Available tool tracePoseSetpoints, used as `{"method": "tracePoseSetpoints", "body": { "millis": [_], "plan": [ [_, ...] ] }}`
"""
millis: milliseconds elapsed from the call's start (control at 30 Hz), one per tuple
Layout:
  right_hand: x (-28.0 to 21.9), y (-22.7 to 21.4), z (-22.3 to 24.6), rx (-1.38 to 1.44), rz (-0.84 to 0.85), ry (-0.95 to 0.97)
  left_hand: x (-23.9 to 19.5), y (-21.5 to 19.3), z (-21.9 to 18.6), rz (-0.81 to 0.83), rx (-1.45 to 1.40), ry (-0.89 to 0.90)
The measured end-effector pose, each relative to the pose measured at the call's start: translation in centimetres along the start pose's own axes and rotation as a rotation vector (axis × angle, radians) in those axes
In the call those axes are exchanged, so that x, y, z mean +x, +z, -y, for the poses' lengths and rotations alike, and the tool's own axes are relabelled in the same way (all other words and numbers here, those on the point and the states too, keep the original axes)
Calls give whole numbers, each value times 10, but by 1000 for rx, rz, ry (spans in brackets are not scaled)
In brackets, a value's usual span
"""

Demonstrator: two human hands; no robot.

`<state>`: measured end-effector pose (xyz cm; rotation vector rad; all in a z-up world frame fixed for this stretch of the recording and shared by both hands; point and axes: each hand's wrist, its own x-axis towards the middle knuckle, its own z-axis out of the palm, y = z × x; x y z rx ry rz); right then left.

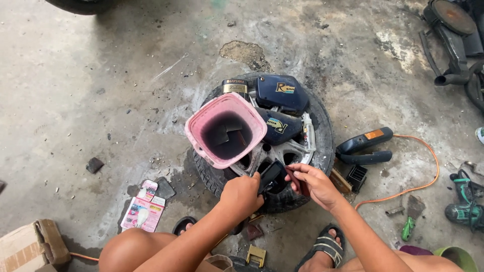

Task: Sanding a black plastic component using sandpaper and water to smooth the surface in preparation for finishing.

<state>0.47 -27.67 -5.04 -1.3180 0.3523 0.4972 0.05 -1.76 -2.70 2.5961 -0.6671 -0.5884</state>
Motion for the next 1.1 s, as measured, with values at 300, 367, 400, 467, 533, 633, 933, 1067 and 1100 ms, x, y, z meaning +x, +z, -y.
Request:
{"method": "tracePoseSetpoints", "body": {
  "millis": [300, 367, 400, 467, 533, 633, 933, 1067, 1100],
  "plan": [
    [-3, 0, 11, -110, 56, 18, -6, 13, -2, -198, -62, -66],
    [-4, 2, 12, -132, 55, 29, -10, 12, -1, -191, -73, -75],
    [-5, 1, 13, -160, 41, 30, -9, 12, -1, -190, -88, -67],
    [-1, -1, 11, -137, 34, 23, -9, 10, 0, -192, -91, -66],
    [0, 0, 11, -116, 23, 20, -8, 10, -1, -190, -100, -63],
    [-4, 7, 16, -154, -28, 25, -8, 9, -4, -165, -94, -91],
    [0, -1, 6, -50, -32, 12, -8, 13, -2, -171, -96, -88],
    [-5, 5, 9, -117, -57, -4, -9, 14, -2, -182, -102, -88],
    [-7, 8, 11, -167, -51, -14, -9, 16, -1, -188, -90, -87]
  ]
}}
